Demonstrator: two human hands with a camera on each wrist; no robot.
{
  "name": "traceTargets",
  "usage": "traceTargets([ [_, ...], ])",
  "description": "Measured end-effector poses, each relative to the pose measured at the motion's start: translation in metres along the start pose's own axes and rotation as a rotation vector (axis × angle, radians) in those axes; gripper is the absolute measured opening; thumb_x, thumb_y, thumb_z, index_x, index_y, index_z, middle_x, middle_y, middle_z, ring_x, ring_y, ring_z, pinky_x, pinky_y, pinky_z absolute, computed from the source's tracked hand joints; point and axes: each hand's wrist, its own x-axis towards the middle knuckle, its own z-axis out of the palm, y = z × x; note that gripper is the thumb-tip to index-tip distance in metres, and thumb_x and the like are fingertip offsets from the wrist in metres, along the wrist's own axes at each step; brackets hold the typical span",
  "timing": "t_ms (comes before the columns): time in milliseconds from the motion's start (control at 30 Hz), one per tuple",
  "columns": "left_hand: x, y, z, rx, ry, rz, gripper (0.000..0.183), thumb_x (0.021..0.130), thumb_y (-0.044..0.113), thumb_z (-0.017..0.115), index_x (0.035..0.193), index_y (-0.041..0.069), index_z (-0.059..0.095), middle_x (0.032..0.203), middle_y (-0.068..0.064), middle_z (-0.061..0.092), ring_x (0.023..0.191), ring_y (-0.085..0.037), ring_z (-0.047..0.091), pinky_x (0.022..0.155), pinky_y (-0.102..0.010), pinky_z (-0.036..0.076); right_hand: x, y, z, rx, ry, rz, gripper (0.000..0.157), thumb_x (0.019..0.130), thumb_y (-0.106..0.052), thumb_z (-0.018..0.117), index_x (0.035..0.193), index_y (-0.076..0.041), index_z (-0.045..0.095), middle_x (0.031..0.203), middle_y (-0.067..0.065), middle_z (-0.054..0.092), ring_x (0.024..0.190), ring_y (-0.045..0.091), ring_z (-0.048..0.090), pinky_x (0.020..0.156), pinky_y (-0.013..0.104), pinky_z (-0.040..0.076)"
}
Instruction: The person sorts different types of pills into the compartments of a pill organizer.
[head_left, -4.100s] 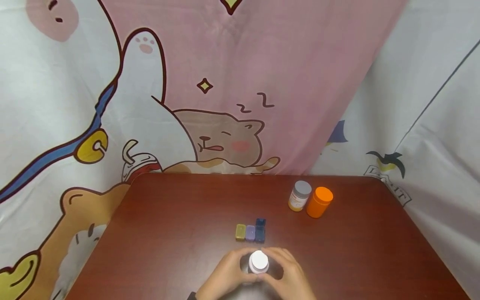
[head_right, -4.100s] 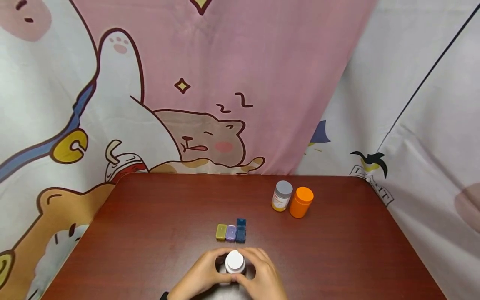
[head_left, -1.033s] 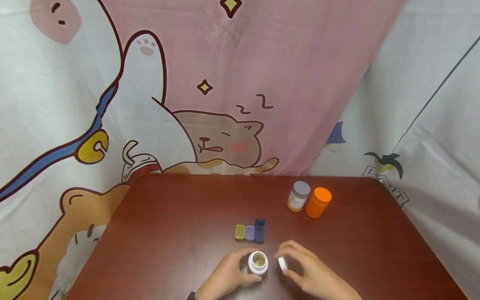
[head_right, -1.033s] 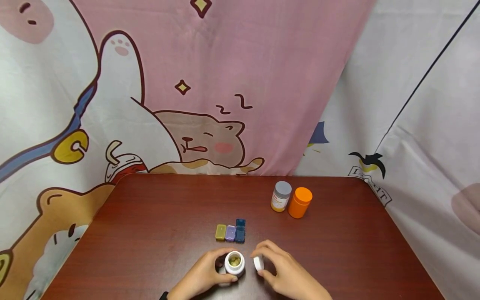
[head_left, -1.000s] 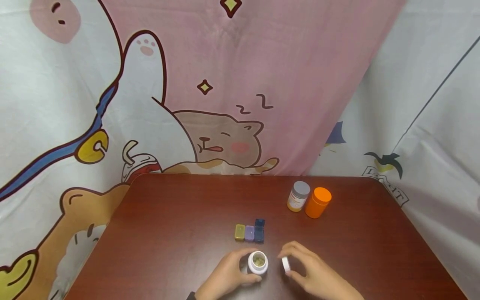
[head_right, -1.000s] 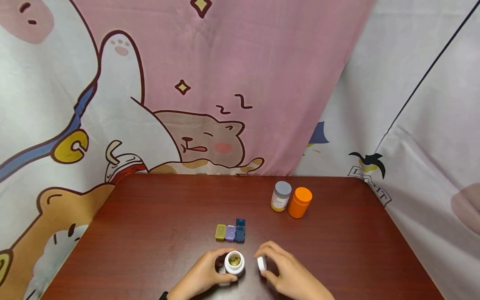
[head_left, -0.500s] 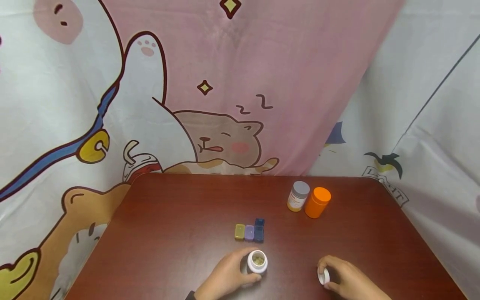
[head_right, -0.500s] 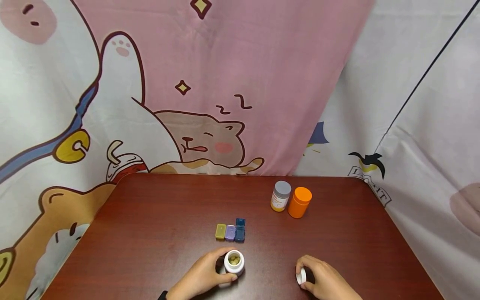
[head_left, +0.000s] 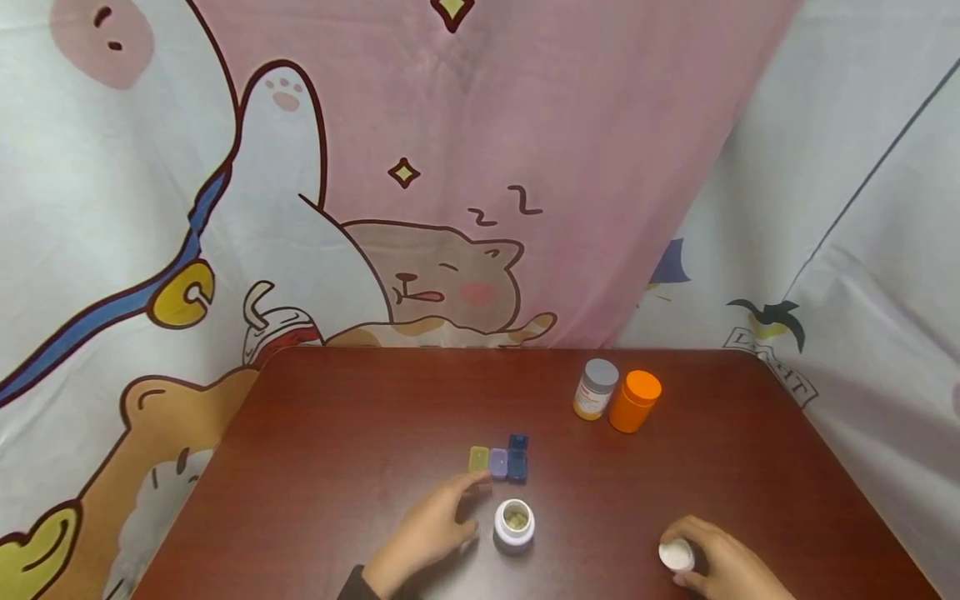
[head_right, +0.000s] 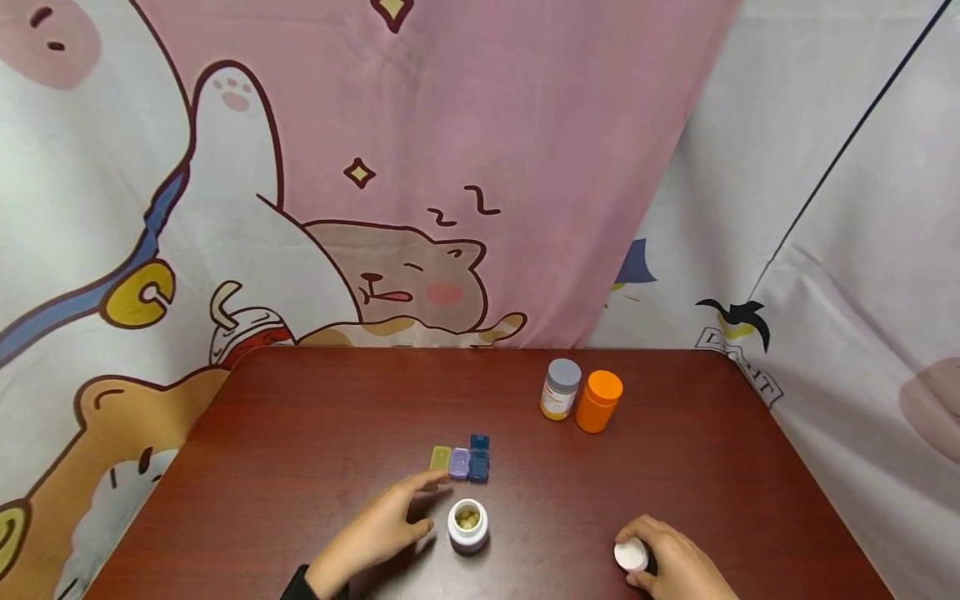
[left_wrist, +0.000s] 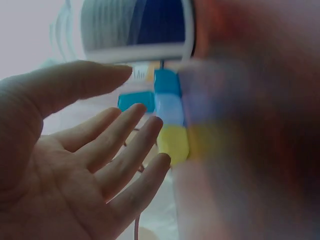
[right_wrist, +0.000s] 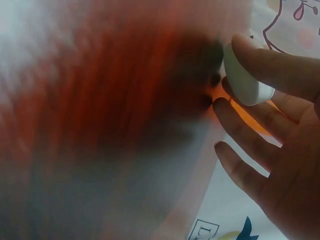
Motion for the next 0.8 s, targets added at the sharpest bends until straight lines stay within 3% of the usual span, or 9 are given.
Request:
traceTargets([
  [167, 0.020, -0.010, -0.007, 0.077, 0.069, 0.022, 0.051, 0.080, 0.015, 0.066, 0.129, 0.008, 0.055, 0.129, -0.016, 0.062, 0.118, -0.032, 0.055, 0.100, -0.054, 0.046, 0.002, 0.000, 0.006, -0.004, 0.057, -0.086, 0.041, 0.063, -0.026, 0.081, 0.100, -0.023, 0.063, 0.096, -0.009, 0.063, 0.081, 0.001, 0.052, 0.065, 0.031, 0.051],
  [367, 0.042, -0.013, -0.008, 0.293, 0.111, 0.073, 0.050, 0.079, 0.023, 0.069, 0.126, 0.012, 0.058, 0.130, -0.008, 0.063, 0.119, -0.025, 0.054, 0.099, -0.051, 0.048, 0.003, 0.003, 0.010, 0.001, 0.104, -0.168, 0.047, 0.058, -0.021, 0.083, 0.101, -0.020, 0.064, 0.094, -0.009, 0.061, 0.080, 0.000, 0.050, 0.062, 0.028, 0.050],
  [633, 0.064, -0.011, -0.001, 0.422, 0.093, 0.135, 0.052, 0.073, 0.027, 0.073, 0.121, 0.010, 0.062, 0.119, -0.005, 0.068, 0.109, -0.023, 0.058, 0.090, -0.045, 0.054, 0.004, 0.003, 0.006, 0.056, -0.015, -0.086, 0.048, 0.063, -0.029, 0.081, 0.106, -0.019, 0.063, 0.100, -0.006, 0.059, 0.081, 0.000, 0.048, 0.064, 0.028, 0.050],
  [800, 0.070, -0.010, 0.002, 0.459, 0.092, 0.154, 0.047, 0.069, 0.030, 0.077, 0.111, 0.011, 0.068, 0.107, -0.003, 0.071, 0.099, -0.019, 0.060, 0.082, -0.039, 0.057, 0.004, -0.001, 0.005, 0.004, 0.002, -0.072, 0.045, 0.061, -0.028, 0.081, 0.102, -0.020, 0.064, 0.098, -0.009, 0.058, 0.081, 0.001, 0.048, 0.064, 0.029, 0.049],
])
